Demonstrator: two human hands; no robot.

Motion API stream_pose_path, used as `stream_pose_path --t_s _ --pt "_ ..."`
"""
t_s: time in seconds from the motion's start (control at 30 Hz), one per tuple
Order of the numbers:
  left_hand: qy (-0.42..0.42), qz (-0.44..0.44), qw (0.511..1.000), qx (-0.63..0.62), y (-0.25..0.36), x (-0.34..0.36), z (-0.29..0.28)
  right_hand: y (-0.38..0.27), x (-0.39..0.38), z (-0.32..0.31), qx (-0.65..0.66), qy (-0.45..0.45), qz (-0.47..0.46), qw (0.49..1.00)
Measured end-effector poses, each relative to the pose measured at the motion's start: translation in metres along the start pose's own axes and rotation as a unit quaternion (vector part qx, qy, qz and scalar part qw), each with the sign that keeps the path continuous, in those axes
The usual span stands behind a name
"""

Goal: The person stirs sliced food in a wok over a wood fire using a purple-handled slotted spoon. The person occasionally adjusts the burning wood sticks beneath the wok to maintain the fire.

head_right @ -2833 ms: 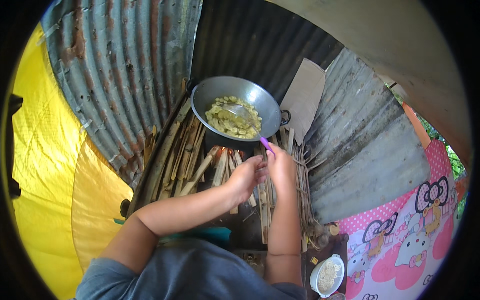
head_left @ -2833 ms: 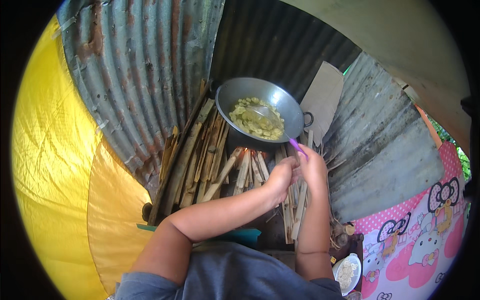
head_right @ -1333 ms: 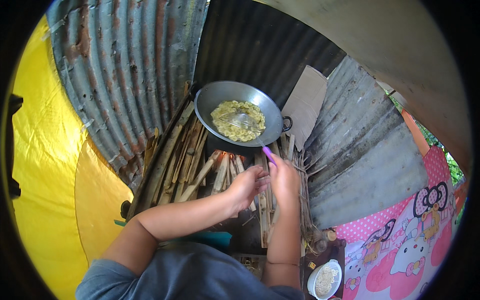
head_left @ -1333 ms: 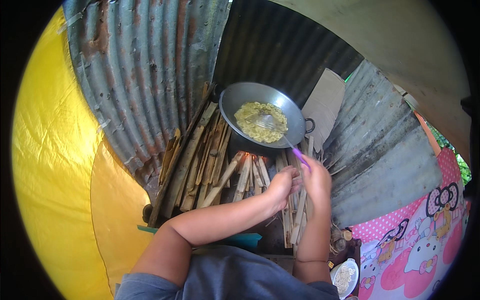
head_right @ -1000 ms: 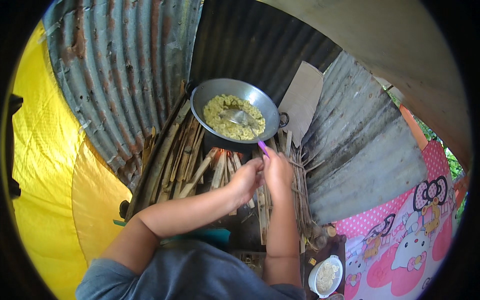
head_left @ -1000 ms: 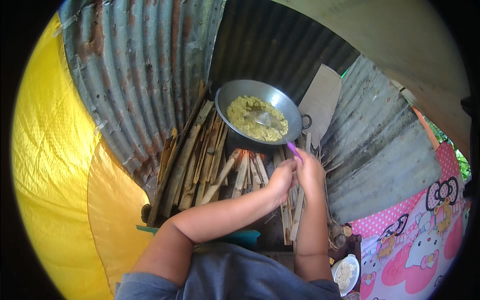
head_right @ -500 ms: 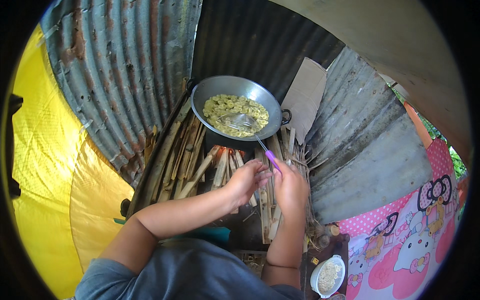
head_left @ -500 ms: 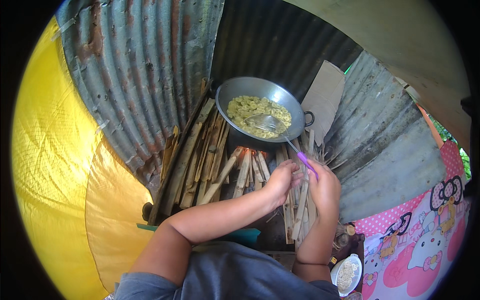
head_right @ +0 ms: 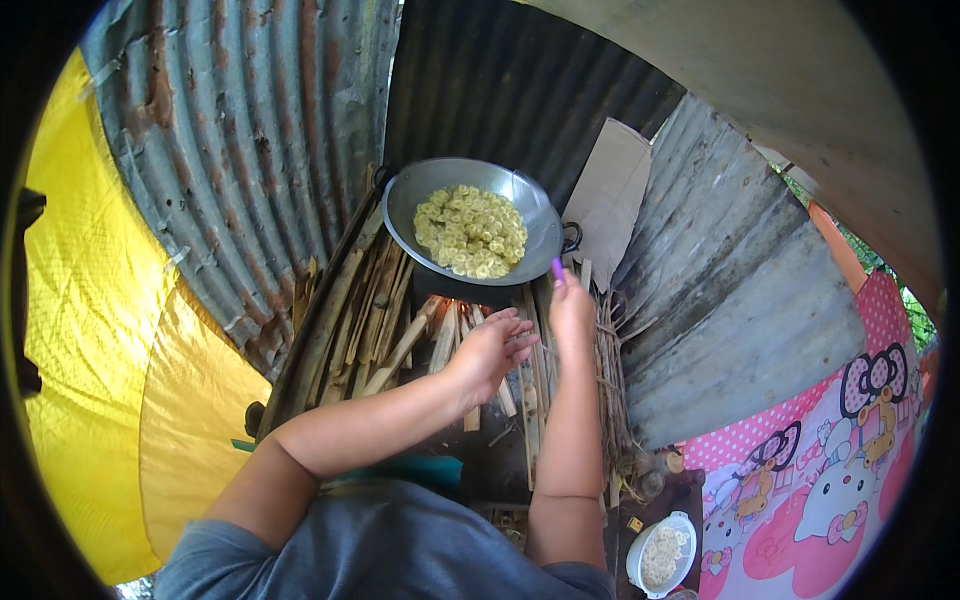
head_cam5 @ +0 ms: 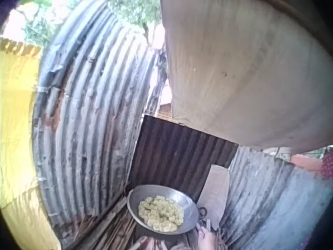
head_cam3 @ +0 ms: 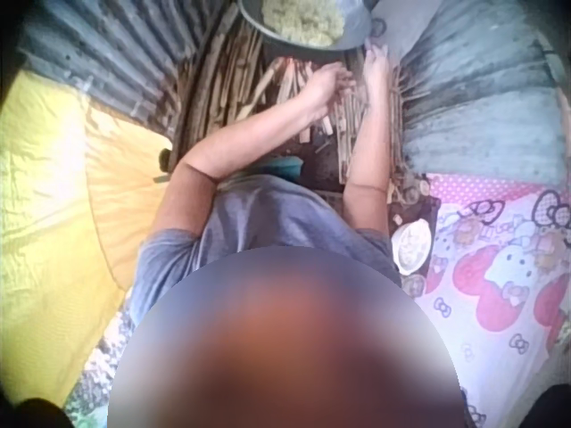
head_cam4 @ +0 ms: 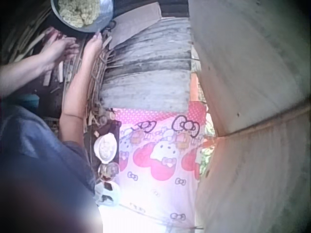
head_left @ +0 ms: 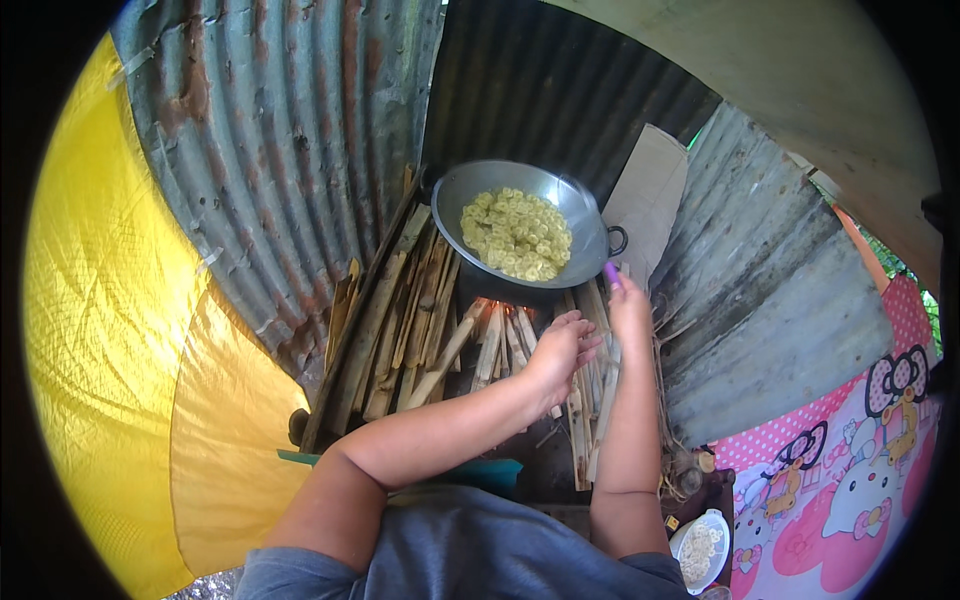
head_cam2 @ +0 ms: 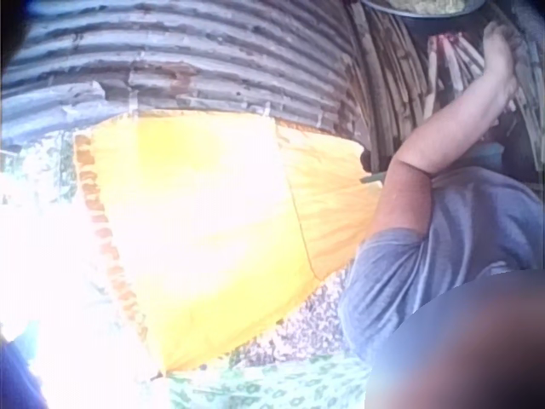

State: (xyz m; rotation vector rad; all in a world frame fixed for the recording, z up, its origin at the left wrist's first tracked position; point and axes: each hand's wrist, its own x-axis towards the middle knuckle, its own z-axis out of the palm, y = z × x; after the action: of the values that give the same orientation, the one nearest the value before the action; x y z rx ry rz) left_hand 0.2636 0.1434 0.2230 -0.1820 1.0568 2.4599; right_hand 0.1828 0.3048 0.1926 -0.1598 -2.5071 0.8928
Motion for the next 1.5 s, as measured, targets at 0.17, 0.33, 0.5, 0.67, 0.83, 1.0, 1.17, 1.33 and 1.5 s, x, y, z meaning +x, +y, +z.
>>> stream_pose_path --t_s 0.17,0.33,0.5,0.67,0.83,1.0,1.17,1.33,1.5 --pt "0.028 0.011 1.0 -0.01 0.005 0.003 -0.008 -0.004 0.005 0.008 0.147 -0.096 0.057 0.983" --pt "0.038 0.019 0.999 -0.023 0.008 0.005 -0.013 0.004 0.035 0.01 0.128 -0.019 -0.035 0.991" --pt "0.034 0.015 0.999 -0.023 0.009 0.008 -0.012 -0.011 0.037 0.046 -0.015 -0.03 -0.037 0.999" --pt "0.036 0.013 0.999 -0.033 0.012 0.006 -0.019 -0.054 -0.016 -0.007 0.038 -0.111 -0.097 0.988" --pt "0.031 -0.001 0.999 -0.044 0.005 0.006 -0.015 -0.084 -0.061 -0.072 -0.09 -0.086 -0.078 0.989" --pt "-0.051 -0.02 0.997 -0.056 -0.009 0.004 -0.002 -0.098 -0.066 -0.06 -0.144 -0.111 -0.064 0.981" --pt "0.007 -0.052 0.997 -0.047 -0.009 0.002 -0.009 -0.09 -0.074 -0.06 -0.116 -0.078 -0.065 0.988" --pt "-0.015 -0.026 0.998 -0.046 -0.007 0.006 -0.009 -0.081 -0.074 -0.056 -0.121 -0.088 -0.087 0.985" --pt "-0.018 -0.037 0.999 -0.033 -0.01 0.002 -0.008 -0.081 -0.067 -0.05 -0.114 -0.056 -0.092 0.988"
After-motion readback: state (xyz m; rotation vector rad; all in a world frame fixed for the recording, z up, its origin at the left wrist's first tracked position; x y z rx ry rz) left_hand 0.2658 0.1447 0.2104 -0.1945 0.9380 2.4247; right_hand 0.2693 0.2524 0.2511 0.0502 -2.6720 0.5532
